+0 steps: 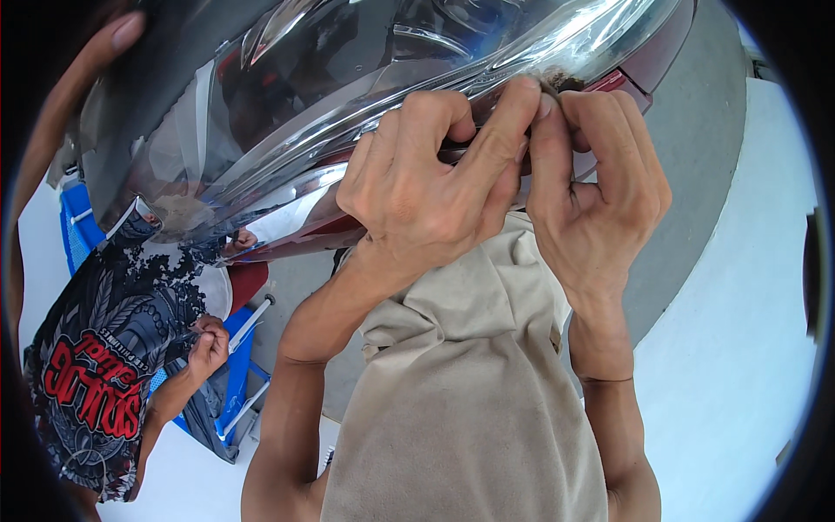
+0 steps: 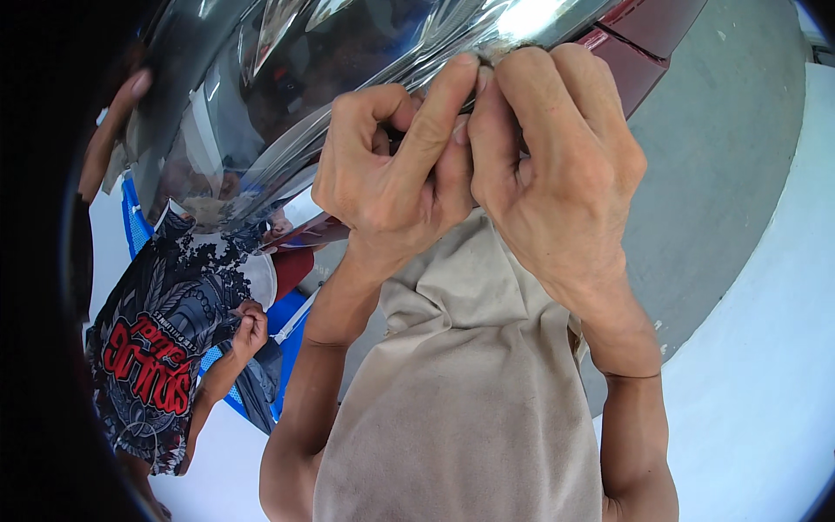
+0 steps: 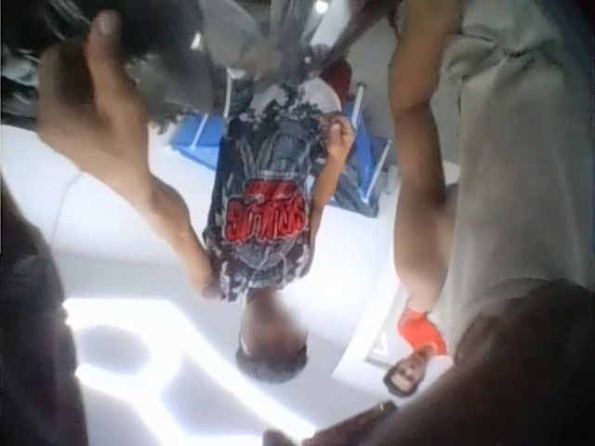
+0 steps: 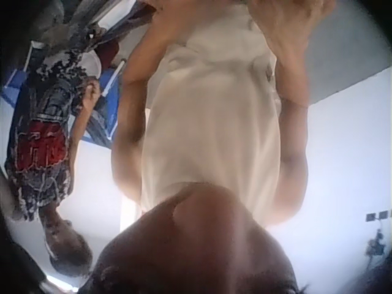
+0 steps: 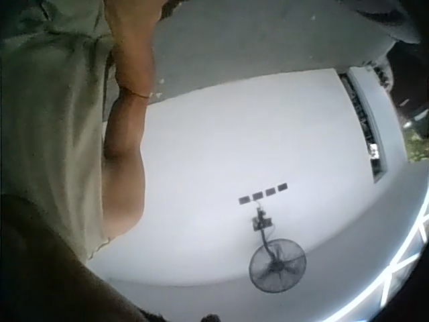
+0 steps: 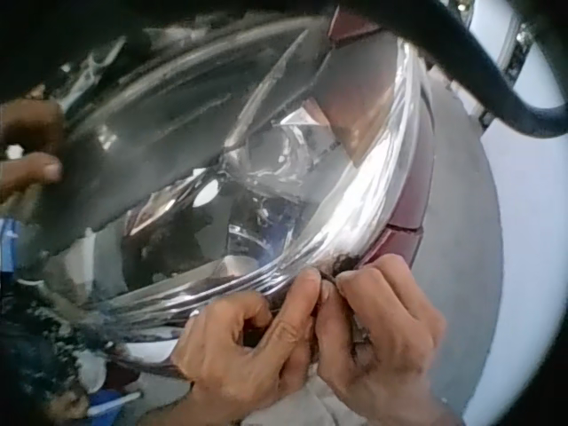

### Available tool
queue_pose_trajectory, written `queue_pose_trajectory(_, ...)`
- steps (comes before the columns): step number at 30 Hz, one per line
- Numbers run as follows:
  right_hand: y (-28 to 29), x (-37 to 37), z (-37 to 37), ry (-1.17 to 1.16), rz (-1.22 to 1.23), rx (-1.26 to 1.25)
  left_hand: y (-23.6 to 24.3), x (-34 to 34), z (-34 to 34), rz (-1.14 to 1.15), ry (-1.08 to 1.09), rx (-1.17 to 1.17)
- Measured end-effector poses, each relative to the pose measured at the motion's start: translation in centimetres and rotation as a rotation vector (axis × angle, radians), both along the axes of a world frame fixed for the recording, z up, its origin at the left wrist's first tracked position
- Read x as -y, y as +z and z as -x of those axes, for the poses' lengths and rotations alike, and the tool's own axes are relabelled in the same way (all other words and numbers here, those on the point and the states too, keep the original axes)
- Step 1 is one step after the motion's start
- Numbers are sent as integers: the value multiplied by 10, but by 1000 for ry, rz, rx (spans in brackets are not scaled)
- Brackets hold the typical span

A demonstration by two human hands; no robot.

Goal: Applying a protective or decorative film onto the headlight of a vehicle.

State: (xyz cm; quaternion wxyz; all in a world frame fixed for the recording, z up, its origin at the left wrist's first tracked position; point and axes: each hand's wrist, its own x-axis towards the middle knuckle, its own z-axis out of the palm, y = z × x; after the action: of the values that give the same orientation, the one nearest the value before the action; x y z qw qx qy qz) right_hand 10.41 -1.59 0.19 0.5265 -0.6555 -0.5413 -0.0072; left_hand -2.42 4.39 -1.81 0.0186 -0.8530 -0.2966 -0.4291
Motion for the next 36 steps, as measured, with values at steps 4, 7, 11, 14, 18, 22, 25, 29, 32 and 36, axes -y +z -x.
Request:
queue_pose_trajectory(4,5,4,2,-68,16,4,7,-2,0,-7,-43,7)
queue_pose_trajectory(7,6,4,2,-46,30,-64,7,-1,0,32,-99,60)
queue_pose_trajectory(11,6,3,-2,3,15,18,8,1,0,67,-84,75)
queue_pose_trajectory(14,6,2,-2,-5,11,31,4,0,-2,37,-78,89)
queue_pose_trajectory(18,4,0,0,-10,-18,53,8,-3,-2,33,-85,74)
queue_pose_trajectory(22,7,0,4,-82,-19,24,10,-3,-3,20,-85,39)
queue_pose_trajectory(25,6,1,5,-59,-32,-18,10,-3,-1,53,-117,90)
queue_pose_trajectory(29,6,-2,3,-21,-9,23,12,-3,2,75,-100,87)
queue_pose_trajectory(32,8,-3,3,-25,-4,39,14,-6,2,66,-98,84)
queue_pose_trajectory(36,5,-10,11,-131,-70,-40,21,-8,0,47,-62,-20)
